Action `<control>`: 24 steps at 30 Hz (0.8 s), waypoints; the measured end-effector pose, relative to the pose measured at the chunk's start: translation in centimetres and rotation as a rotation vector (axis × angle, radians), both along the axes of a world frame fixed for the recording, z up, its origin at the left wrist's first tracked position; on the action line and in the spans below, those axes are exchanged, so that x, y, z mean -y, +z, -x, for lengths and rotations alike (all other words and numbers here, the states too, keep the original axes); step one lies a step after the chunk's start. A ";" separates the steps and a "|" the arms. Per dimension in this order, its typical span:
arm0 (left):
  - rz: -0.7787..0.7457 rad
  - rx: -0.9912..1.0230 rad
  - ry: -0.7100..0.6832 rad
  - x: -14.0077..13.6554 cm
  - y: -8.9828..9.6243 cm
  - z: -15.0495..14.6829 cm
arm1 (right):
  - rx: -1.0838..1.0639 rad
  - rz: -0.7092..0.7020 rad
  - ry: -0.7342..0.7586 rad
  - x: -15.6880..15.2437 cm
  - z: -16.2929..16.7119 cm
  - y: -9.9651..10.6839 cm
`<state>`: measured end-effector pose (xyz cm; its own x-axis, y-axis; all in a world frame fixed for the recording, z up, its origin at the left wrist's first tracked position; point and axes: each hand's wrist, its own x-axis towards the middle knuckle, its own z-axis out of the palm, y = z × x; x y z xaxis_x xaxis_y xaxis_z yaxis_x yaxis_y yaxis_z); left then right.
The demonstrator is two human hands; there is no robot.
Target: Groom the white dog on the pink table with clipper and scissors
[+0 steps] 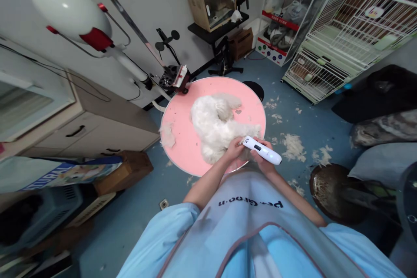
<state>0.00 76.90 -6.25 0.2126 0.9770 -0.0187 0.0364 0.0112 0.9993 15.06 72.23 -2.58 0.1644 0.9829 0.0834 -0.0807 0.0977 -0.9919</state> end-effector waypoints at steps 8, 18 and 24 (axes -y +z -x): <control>0.097 0.065 0.059 0.4 0.1 -0.2 | -0.047 0.039 -0.063 0.3 -0.7 0.0; 0.058 0.071 0.101 0.4 -0.6 -0.5 | 0.023 0.005 -0.057 -0.2 -0.2 0.4; -0.017 0.019 0.111 0.9 -0.8 -0.4 | -0.068 0.081 -0.032 -0.2 0.0 0.5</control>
<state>0.38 76.04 -7.05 0.1032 0.9947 0.0012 0.0167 -0.0029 0.9999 15.04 72.47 -2.05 0.1986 0.9800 -0.0090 -0.1461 0.0205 -0.9891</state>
